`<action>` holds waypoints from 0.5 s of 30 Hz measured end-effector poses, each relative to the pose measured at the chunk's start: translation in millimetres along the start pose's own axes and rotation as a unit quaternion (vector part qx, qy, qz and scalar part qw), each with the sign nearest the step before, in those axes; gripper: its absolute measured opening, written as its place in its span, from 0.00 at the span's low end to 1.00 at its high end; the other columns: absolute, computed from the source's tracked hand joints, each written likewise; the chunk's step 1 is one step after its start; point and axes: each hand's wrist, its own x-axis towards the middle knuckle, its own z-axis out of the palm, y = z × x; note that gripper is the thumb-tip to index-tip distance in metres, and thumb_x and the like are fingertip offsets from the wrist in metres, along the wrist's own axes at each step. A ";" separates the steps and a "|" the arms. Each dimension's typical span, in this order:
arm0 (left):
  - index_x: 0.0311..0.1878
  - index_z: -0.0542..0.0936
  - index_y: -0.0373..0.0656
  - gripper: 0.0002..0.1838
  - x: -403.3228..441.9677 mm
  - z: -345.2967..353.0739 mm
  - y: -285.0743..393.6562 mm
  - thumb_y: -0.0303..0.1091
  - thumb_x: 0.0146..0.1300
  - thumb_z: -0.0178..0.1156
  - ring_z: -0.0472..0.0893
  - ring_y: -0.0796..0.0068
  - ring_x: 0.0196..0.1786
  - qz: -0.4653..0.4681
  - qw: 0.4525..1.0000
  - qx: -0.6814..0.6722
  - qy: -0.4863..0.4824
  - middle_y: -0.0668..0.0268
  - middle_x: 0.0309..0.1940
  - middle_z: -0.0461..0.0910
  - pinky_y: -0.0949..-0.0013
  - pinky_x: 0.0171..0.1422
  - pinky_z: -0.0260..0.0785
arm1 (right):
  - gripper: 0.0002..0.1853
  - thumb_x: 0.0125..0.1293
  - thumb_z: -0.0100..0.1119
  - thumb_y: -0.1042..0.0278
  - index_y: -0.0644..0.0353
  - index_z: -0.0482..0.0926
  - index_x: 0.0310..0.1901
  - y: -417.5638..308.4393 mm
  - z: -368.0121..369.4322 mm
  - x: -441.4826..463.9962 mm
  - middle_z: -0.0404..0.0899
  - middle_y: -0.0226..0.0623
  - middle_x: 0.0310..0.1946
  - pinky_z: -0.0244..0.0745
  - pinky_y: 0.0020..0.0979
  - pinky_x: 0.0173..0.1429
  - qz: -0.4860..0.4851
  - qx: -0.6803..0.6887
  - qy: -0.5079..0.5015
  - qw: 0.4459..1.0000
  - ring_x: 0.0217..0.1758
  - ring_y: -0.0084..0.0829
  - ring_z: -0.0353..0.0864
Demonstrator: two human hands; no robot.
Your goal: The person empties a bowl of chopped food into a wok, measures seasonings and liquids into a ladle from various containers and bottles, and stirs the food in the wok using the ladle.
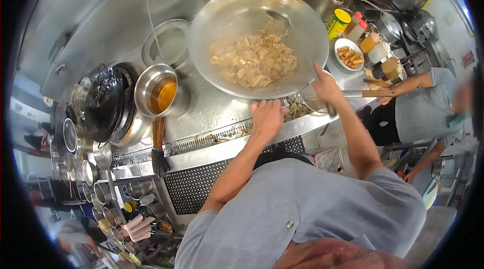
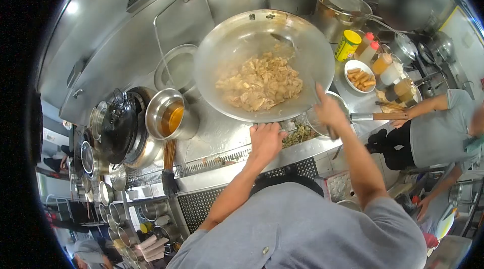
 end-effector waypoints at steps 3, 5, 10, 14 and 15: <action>0.33 0.79 0.42 0.11 -1.7 1.0 -0.3 0.41 0.59 0.64 0.77 0.59 0.39 0.018 1.000 -0.010 0.019 0.60 0.29 0.81 0.55 0.47 0.58 | 0.33 0.63 0.53 0.62 0.52 0.62 0.71 -48.4 -27.8 67.0 0.83 0.54 0.38 0.78 0.40 0.38 0.045 -0.008 -0.062 0.997 0.32 0.47 0.84; 0.35 0.79 0.43 0.10 -1.2 0.2 0.3 0.39 0.59 0.63 0.77 0.59 0.41 0.006 1.000 0.001 0.006 0.60 0.31 0.82 0.55 0.48 0.57 | 0.30 0.64 0.53 0.61 0.55 0.66 0.69 -64.6 -16.5 107.6 0.82 0.53 0.31 0.76 0.38 0.33 0.029 0.037 -0.135 0.990 0.25 0.43 0.82; 0.35 0.79 0.43 0.10 -2.1 3.9 -1.2 0.39 0.58 0.64 0.77 0.60 0.40 0.015 1.000 0.012 0.022 0.60 0.30 0.81 0.55 0.47 0.58 | 0.34 0.64 0.50 0.68 0.46 0.60 0.73 -71.1 41.2 67.7 0.79 0.54 0.27 0.75 0.42 0.29 -0.201 0.031 -0.141 0.969 0.23 0.42 0.81; 0.35 0.78 0.43 0.10 -1.9 3.7 -1.4 0.39 0.58 0.64 0.78 0.60 0.40 0.010 1.000 0.009 0.009 0.60 0.31 0.82 0.54 0.47 0.58 | 0.43 0.62 0.52 0.74 0.28 0.50 0.75 -44.1 -30.0 -17.6 0.80 0.51 0.33 0.78 0.42 0.28 -0.243 -0.317 -0.150 0.904 0.28 0.42 0.84; 0.35 0.78 0.43 0.10 -1.2 3.7 -1.7 0.39 0.58 0.64 0.78 0.60 0.40 0.012 1.000 0.008 0.008 0.60 0.31 0.82 0.54 0.47 0.58 | 0.45 0.63 0.55 0.74 0.24 0.47 0.76 -38.3 -53.8 -27.3 0.80 0.48 0.34 0.79 0.40 0.28 -0.218 -0.403 -0.155 0.875 0.28 0.40 0.84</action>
